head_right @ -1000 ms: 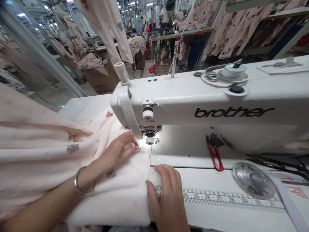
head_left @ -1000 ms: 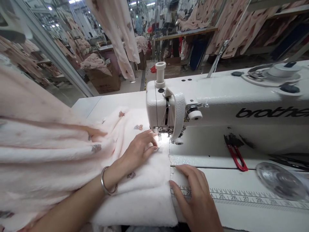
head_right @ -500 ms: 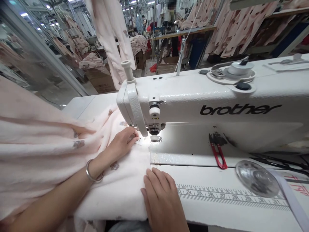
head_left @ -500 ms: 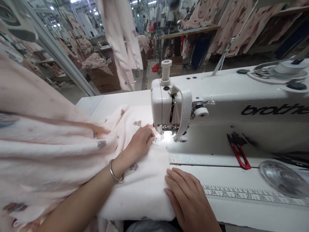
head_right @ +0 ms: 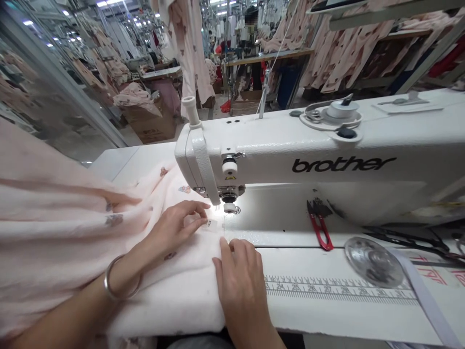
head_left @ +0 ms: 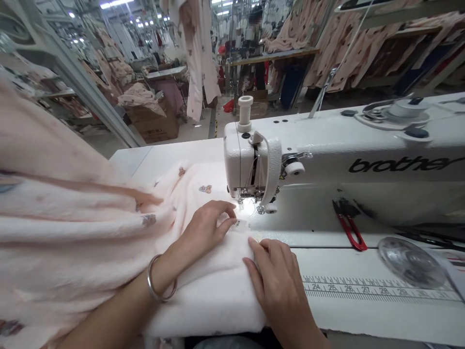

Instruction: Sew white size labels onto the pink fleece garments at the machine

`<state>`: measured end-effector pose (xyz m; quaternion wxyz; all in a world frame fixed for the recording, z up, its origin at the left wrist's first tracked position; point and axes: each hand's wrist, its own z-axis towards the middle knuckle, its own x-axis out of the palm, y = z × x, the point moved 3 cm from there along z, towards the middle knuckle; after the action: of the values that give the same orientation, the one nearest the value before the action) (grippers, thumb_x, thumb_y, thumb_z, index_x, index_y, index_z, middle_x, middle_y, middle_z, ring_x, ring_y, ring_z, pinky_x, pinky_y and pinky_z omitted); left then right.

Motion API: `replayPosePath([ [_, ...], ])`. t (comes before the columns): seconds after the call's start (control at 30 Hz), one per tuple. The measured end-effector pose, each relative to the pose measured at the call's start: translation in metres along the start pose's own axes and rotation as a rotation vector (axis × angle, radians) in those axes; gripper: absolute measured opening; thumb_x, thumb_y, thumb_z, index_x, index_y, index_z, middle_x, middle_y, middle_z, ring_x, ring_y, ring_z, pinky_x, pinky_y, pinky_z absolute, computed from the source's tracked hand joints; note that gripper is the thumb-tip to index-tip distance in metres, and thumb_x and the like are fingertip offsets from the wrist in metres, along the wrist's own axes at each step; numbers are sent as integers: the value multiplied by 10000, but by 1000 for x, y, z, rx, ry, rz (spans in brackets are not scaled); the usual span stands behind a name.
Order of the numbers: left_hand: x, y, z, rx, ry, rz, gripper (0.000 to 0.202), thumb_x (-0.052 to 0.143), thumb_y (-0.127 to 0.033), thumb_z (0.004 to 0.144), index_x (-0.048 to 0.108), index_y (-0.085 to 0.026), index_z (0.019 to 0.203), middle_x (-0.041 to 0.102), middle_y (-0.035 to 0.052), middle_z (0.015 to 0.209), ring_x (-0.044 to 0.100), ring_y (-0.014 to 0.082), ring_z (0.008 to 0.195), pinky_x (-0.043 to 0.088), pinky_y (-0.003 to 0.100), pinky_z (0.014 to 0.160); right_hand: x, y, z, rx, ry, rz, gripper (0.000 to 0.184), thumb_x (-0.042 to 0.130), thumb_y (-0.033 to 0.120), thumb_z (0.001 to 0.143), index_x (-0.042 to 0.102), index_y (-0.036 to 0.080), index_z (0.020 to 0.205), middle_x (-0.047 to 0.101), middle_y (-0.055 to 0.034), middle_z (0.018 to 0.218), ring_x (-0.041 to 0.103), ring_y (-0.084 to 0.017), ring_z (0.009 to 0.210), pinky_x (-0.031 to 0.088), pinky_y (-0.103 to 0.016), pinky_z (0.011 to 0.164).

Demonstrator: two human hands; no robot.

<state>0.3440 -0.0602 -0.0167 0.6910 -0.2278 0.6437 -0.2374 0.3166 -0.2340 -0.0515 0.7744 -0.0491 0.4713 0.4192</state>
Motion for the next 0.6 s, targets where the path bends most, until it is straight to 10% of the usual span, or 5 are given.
replayPosePath([
  [0.6, 26, 12, 5, -348, 168, -339, 162, 603, -316, 754, 648, -163, 727, 588, -12, 631, 488, 92, 543, 338, 187, 482, 8, -8, -7, 62, 191, -60, 399, 434, 223, 919, 460, 140, 1308, 495, -94, 970, 462, -218, 892, 407, -348, 713],
])
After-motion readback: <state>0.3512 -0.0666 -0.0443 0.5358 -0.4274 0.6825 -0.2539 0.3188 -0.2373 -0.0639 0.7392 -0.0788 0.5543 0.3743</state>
